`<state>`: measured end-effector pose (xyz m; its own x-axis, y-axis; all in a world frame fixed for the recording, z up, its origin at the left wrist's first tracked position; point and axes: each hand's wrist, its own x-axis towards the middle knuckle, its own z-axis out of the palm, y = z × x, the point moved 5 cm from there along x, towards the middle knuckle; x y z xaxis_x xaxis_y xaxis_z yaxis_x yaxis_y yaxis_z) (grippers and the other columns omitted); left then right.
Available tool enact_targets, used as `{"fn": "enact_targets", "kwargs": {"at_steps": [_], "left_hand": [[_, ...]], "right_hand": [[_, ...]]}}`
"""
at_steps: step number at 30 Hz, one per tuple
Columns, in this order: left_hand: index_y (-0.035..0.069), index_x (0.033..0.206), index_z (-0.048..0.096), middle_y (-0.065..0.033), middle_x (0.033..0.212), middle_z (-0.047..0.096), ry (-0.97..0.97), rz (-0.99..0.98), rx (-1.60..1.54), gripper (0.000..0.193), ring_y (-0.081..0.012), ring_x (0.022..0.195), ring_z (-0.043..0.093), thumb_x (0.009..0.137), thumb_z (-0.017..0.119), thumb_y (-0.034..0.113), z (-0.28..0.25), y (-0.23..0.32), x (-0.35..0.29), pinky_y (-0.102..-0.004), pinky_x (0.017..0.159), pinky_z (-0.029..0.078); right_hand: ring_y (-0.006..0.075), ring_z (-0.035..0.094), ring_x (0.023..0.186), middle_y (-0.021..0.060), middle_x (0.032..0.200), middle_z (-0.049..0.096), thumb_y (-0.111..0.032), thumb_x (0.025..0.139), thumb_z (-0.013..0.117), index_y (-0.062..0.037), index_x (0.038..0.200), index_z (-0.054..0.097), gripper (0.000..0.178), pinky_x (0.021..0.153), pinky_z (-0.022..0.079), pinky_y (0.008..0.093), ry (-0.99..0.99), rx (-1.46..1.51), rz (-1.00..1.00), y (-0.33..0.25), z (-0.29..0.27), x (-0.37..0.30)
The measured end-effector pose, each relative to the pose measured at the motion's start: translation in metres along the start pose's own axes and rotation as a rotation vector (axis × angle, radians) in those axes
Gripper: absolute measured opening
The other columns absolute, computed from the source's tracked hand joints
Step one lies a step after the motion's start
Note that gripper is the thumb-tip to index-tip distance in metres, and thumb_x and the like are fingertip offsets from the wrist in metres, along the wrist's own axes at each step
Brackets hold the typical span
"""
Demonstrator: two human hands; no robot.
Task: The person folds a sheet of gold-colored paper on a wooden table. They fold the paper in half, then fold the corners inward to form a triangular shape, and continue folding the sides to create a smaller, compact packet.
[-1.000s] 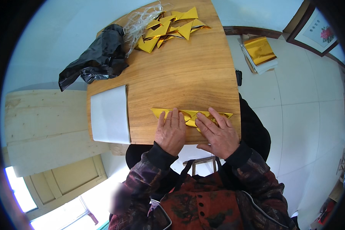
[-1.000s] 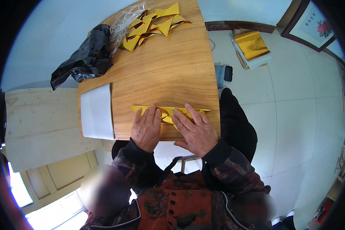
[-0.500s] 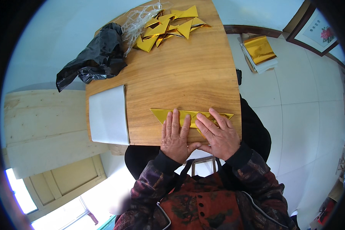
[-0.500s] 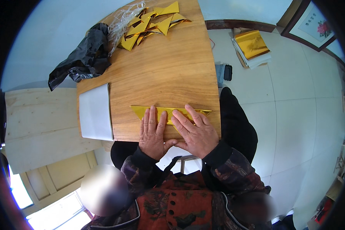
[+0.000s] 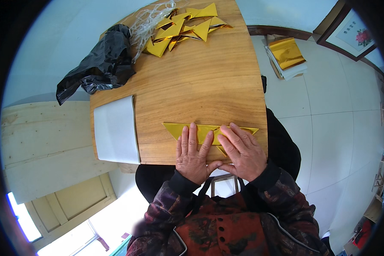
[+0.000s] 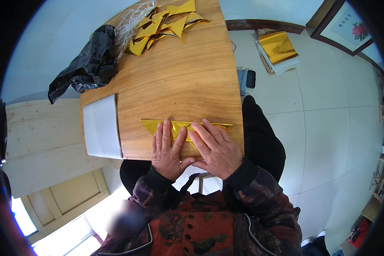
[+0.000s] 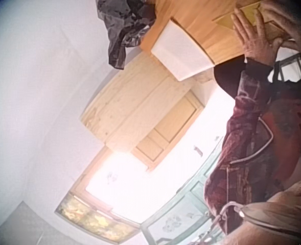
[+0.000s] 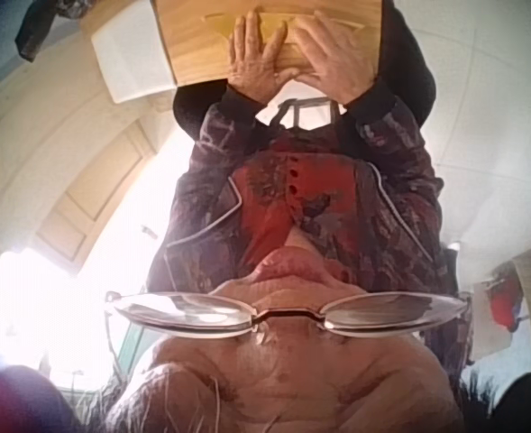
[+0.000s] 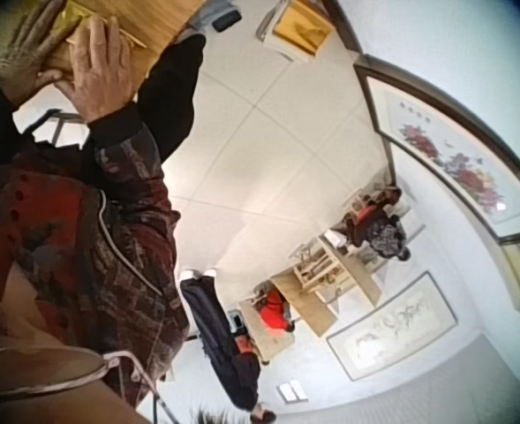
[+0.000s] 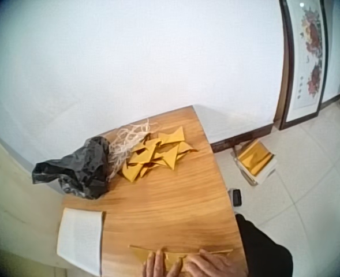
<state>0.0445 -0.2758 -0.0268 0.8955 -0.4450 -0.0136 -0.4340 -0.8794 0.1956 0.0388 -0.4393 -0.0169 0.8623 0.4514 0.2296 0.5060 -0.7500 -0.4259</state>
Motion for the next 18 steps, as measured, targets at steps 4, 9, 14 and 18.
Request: {"fn": "enact_targets", "kwargs": {"at_steps": [4,9,14,18], "left_hand": [[0.026,0.155,0.033,-0.024,0.16,0.02,0.009,-0.005,-0.002,0.09,-0.0432,0.146,0.023,0.08,0.059,0.069,0.0,0.0003,0.0001,-0.054,0.116,0.022],[0.021,0.153,0.036,-0.0275,0.159,0.019,-0.007,0.0,-0.02,0.087,-0.0478,0.145,0.022,0.085,0.049,0.074,0.0003,0.0002,0.0006,-0.0582,0.115,0.022],[0.021,0.153,0.037,-0.0275,0.159,0.019,-0.006,-0.003,-0.017,0.087,-0.0476,0.145,0.023,0.084,0.052,0.072,-0.0006,0.0003,0.0008,-0.0577,0.115,0.023],[0.021,0.153,0.037,-0.0271,0.159,0.019,-0.016,-0.006,-0.004,0.088,-0.0469,0.145,0.023,0.084,0.053,0.072,-0.0013,0.0009,0.001,-0.0568,0.115,0.022]], "right_hand": [[0.0323,0.04,0.14,0.015,0.147,0.045,-0.055,0.081,0.066,0.0,0.137,0.05,0.081,0.113,0.034,0.0453,0.048,0.065,0.023,0.0021,-0.0036,-0.0017],[0.032,0.04,0.14,0.0154,0.147,0.046,-0.056,0.081,0.066,0.001,0.136,0.05,0.081,0.113,0.034,0.0456,0.027,0.034,0.02,0.0018,-0.0014,-0.0013],[0.0318,0.04,0.14,0.0156,0.147,0.045,-0.056,0.08,0.066,0.0014,0.136,0.05,0.082,0.114,0.033,0.0455,0.022,0.02,0.016,0.0013,-0.0001,-0.0014],[0.0317,0.04,0.14,0.0157,0.147,0.045,-0.055,0.08,0.067,0.0017,0.136,0.05,0.082,0.114,0.033,0.0456,0.034,0.023,0.015,0.0016,0.001,-0.0017]]}}
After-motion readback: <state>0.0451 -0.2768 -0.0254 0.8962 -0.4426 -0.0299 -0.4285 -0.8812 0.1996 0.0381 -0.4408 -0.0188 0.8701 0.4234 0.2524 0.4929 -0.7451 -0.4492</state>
